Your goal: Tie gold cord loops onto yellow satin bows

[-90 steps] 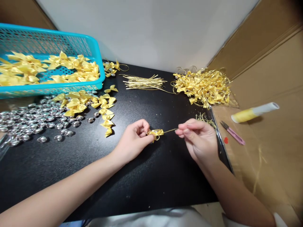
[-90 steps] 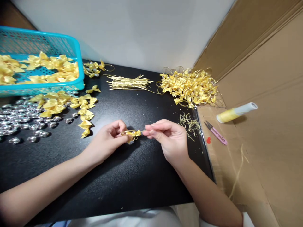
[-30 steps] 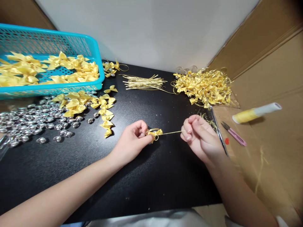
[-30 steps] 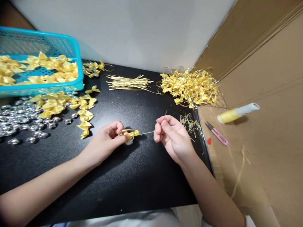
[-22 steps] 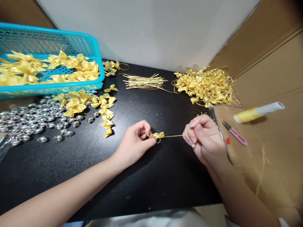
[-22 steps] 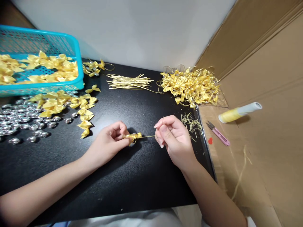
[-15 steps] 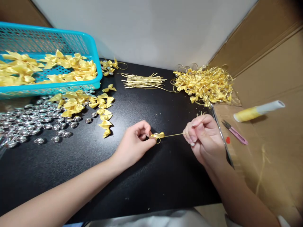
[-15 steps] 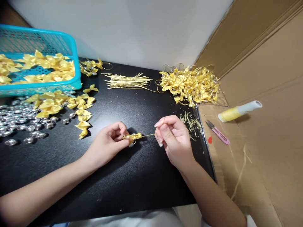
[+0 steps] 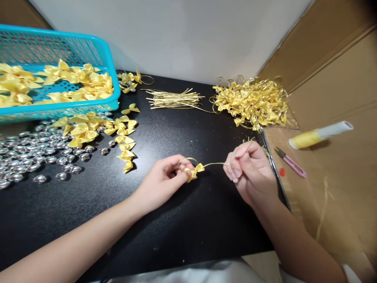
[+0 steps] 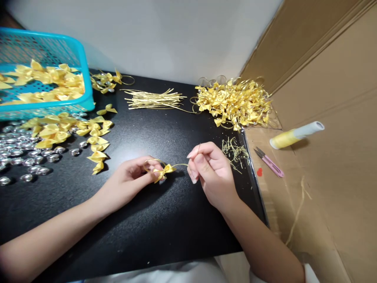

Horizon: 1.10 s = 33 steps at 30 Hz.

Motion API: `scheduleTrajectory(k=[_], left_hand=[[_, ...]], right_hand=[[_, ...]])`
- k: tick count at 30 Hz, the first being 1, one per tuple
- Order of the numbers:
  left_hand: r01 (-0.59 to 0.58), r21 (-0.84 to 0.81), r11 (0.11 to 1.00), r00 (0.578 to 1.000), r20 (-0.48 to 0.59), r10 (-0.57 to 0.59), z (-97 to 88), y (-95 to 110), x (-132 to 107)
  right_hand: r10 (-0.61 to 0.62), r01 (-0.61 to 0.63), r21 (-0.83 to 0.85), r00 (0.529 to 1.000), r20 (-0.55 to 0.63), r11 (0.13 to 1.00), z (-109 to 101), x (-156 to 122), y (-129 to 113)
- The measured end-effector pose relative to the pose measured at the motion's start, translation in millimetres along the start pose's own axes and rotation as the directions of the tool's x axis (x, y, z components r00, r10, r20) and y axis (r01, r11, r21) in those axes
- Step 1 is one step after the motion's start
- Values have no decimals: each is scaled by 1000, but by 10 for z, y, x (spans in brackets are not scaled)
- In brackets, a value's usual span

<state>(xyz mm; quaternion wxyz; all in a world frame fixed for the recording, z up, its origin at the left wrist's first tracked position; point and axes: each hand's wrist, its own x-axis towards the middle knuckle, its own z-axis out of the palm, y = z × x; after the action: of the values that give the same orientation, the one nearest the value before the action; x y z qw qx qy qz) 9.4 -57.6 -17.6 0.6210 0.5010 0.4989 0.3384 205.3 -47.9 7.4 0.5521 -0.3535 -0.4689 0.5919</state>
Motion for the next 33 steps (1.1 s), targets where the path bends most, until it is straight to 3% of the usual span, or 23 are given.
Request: scheduleTrajectory(k=[9, 23, 33], left_hand=[[-16, -4, 1000, 1000, -22, 16, 33, -61, -32], [2, 72, 997, 1000, -24, 0, 52, -74, -54], [4, 91, 996, 999, 50, -8, 14, -45, -44]], right_hand=[[17, -17, 21, 999, 44, 1000, 8, -19, -32], [8, -22, 65, 977, 213, 998, -31, -74, -50], [-31, 12, 97, 981, 192, 995, -72, -35, -50]])
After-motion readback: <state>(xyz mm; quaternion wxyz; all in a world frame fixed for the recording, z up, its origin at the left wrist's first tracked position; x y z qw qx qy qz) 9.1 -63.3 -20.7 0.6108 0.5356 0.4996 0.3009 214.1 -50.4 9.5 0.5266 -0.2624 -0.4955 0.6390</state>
